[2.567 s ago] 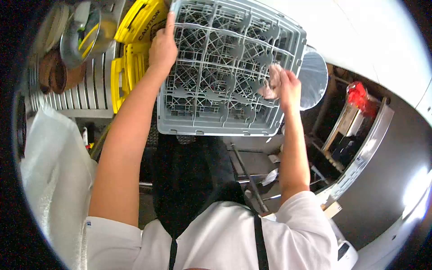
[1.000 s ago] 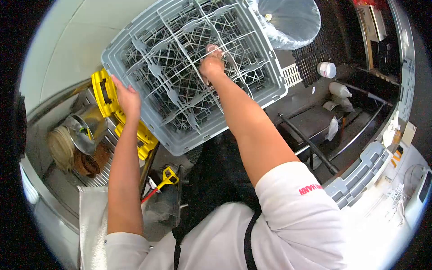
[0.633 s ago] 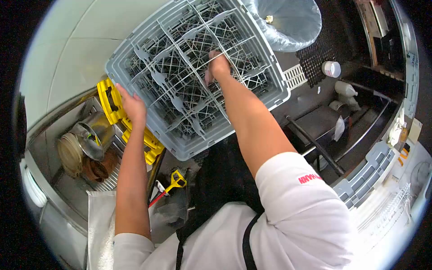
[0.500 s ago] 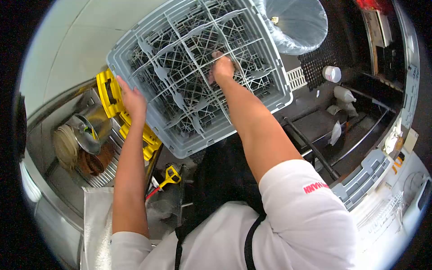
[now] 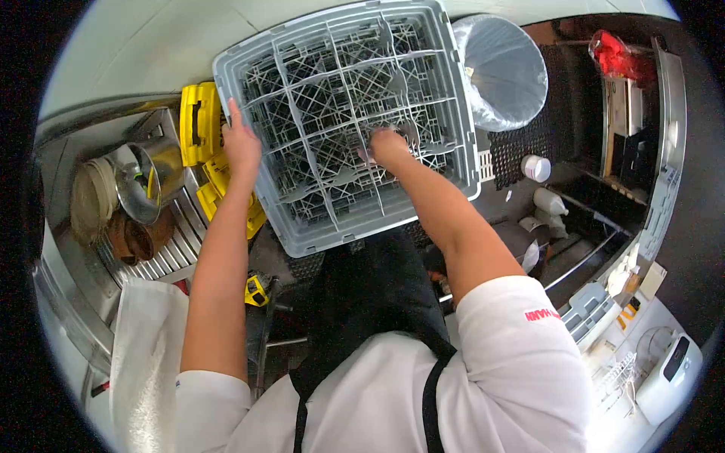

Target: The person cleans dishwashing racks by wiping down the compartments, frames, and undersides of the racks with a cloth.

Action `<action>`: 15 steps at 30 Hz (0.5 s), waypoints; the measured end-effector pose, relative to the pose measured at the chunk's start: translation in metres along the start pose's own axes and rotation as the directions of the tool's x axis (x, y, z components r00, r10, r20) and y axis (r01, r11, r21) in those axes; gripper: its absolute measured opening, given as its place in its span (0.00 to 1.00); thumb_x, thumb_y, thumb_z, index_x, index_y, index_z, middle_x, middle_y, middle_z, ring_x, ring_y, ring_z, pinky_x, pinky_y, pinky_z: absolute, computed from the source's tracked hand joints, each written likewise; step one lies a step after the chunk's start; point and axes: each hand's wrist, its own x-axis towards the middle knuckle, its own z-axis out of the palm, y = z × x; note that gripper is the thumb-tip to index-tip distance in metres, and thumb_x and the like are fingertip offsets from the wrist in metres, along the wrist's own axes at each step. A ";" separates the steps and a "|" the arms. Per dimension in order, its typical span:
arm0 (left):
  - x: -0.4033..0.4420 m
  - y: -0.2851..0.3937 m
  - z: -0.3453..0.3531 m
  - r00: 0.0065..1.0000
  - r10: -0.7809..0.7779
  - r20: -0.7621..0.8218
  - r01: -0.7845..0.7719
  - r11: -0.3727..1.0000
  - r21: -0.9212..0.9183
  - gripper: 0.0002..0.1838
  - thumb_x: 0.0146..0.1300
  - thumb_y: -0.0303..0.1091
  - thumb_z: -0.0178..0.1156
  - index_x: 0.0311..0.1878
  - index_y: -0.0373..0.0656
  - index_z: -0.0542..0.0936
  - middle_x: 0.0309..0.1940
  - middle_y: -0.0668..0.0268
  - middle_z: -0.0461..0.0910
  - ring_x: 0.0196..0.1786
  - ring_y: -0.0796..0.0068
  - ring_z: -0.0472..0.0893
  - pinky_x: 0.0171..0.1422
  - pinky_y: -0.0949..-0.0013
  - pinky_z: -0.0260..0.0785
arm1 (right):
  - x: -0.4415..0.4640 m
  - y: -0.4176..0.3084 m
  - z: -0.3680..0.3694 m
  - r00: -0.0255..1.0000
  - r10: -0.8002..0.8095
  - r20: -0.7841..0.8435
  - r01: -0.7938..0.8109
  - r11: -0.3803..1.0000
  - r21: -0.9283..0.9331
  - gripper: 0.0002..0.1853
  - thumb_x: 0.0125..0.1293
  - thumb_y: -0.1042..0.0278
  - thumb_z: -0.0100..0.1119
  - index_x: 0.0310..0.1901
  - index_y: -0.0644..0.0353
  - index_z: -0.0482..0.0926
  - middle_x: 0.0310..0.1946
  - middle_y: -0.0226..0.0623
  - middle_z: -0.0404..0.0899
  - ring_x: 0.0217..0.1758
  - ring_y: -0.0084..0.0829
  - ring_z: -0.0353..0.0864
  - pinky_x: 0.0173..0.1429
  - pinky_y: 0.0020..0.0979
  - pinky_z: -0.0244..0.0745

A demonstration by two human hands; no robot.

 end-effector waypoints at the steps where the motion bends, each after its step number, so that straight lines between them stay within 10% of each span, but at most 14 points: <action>1: 0.000 0.001 0.000 1.000 -0.001 -0.010 0.001 1.000 0.005 0.41 0.69 0.25 0.50 0.81 0.61 0.46 0.55 0.39 0.70 0.49 0.39 0.79 0.54 0.48 0.73 | -0.010 -0.008 -0.011 0.983 0.144 -0.111 -0.126 0.980 0.151 0.33 0.69 0.53 0.57 0.68 0.69 0.65 0.69 0.64 0.64 0.73 0.54 0.66 0.73 0.46 0.66; 2: -0.002 0.001 0.003 1.000 -0.009 -0.019 0.009 1.000 0.011 0.40 0.69 0.25 0.50 0.81 0.61 0.47 0.55 0.40 0.70 0.49 0.40 0.79 0.54 0.48 0.73 | -0.014 -0.015 -0.019 0.937 0.292 -0.192 -0.225 0.925 0.307 0.34 0.68 0.55 0.58 0.67 0.72 0.64 0.68 0.66 0.64 0.72 0.54 0.66 0.72 0.45 0.68; 3: -0.004 0.003 -0.002 1.000 0.013 -0.018 -0.013 1.000 0.005 0.38 0.70 0.26 0.49 0.80 0.60 0.49 0.54 0.42 0.71 0.48 0.40 0.79 0.54 0.47 0.73 | -0.005 0.004 -0.001 0.874 -0.126 -0.469 0.054 0.985 -0.164 0.37 0.68 0.61 0.57 0.68 0.82 0.57 0.72 0.67 0.57 0.77 0.53 0.59 0.75 0.43 0.63; 4: -0.006 0.002 -0.004 1.000 0.007 0.005 -0.007 1.000 -0.004 0.38 0.70 0.26 0.49 0.80 0.60 0.50 0.54 0.42 0.71 0.47 0.40 0.79 0.53 0.47 0.73 | 0.016 0.011 0.012 0.865 -0.126 -0.486 0.094 0.991 -0.091 0.41 0.67 0.62 0.56 0.70 0.84 0.50 0.75 0.67 0.49 0.81 0.53 0.50 0.75 0.44 0.63; 6: -0.002 0.003 -0.005 0.999 -0.008 0.037 0.009 0.999 -0.035 0.38 0.70 0.25 0.49 0.80 0.59 0.51 0.53 0.42 0.71 0.47 0.40 0.79 0.53 0.47 0.73 | 0.028 0.013 0.021 0.940 -0.203 -0.276 0.029 0.850 -0.525 0.39 0.66 0.62 0.56 0.70 0.81 0.53 0.77 0.65 0.43 0.82 0.51 0.44 0.75 0.44 0.62; 11: -0.002 0.008 -0.011 0.997 -0.036 0.062 0.037 0.999 -0.010 0.39 0.69 0.22 0.47 0.80 0.59 0.51 0.54 0.43 0.70 0.48 0.40 0.79 0.54 0.48 0.74 | 0.019 0.019 0.027 0.934 -0.350 -0.066 0.233 0.742 -0.628 0.28 0.66 0.62 0.56 0.60 0.75 0.67 0.63 0.62 0.69 0.68 0.50 0.69 0.65 0.42 0.73; 15: -0.001 0.010 -0.014 0.991 -0.074 0.110 0.077 0.997 -0.020 0.39 0.68 0.19 0.46 0.80 0.59 0.51 0.56 0.42 0.69 0.50 0.41 0.80 0.55 0.47 0.74 | 0.050 0.052 0.029 0.900 -0.366 -0.237 0.251 0.879 -0.404 0.20 0.64 0.65 0.57 0.53 0.72 0.76 0.46 0.58 0.83 0.48 0.50 0.86 0.50 0.43 0.83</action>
